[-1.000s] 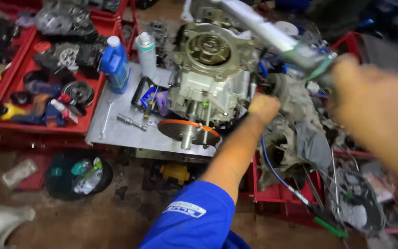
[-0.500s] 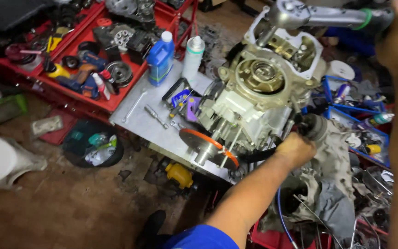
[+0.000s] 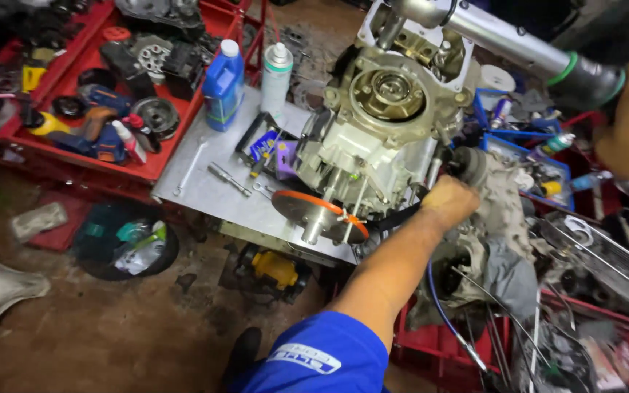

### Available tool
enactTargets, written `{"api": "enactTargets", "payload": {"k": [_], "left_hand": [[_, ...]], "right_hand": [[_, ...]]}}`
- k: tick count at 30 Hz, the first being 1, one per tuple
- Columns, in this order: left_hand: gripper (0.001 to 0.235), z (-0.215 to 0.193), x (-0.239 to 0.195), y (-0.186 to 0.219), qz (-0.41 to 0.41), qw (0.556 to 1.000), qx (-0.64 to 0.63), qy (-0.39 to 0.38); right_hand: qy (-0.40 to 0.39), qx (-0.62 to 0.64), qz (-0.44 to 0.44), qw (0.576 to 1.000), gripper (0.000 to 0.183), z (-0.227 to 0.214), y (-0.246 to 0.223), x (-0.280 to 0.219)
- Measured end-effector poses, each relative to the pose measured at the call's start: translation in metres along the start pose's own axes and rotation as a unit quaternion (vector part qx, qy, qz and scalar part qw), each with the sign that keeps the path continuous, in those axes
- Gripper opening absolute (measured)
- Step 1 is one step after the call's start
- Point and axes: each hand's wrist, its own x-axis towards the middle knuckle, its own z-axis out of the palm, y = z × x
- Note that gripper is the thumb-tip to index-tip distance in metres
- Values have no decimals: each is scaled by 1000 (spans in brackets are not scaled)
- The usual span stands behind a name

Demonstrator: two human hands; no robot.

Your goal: Tighten bolts on a motorcycle engine using a torque wrench

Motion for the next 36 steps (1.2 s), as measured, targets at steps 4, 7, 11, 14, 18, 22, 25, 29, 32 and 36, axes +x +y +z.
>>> {"api": "enactTargets", "payload": {"k": [4,7,11,14,18,22,25,29,32,36], "left_hand": [[18,-1,-2,1,3,1000,2,-6],[16,10,0,5,-4,999,-7,31],[17,14,2,5,-7,999,33,9],[16,3,-3,5,3,999,38,-1],[17,-9,-6,4,-26,999,17,-40],[18,3,-6,5,-45,998,6,-32],[18,4,-6,8,-52,998,30,-29],[21,-9,-9,6,-58,996,21,-63],[18,4,-7,6,-65,996,19,-63],[10,25,-5,6,-89,989,27,112]], "right_hand": [[-27,-41,33,998,46,-63,-41,-65],[-107,-195,55,973,53,-132,-102,-110],[-87,-303,-11,949,54,-244,-175,-119],[-98,-357,-51,928,52,-273,-187,-111],[-121,-247,-24,961,47,-248,-171,-107],[-177,-145,65,971,38,-137,-93,-91],[-42,-121,21,992,46,-17,-15,-50],[-9,80,19,997,34,75,23,60],[98,63,-42,992,33,114,24,136],[152,264,-145,941,48,159,14,187]]}}
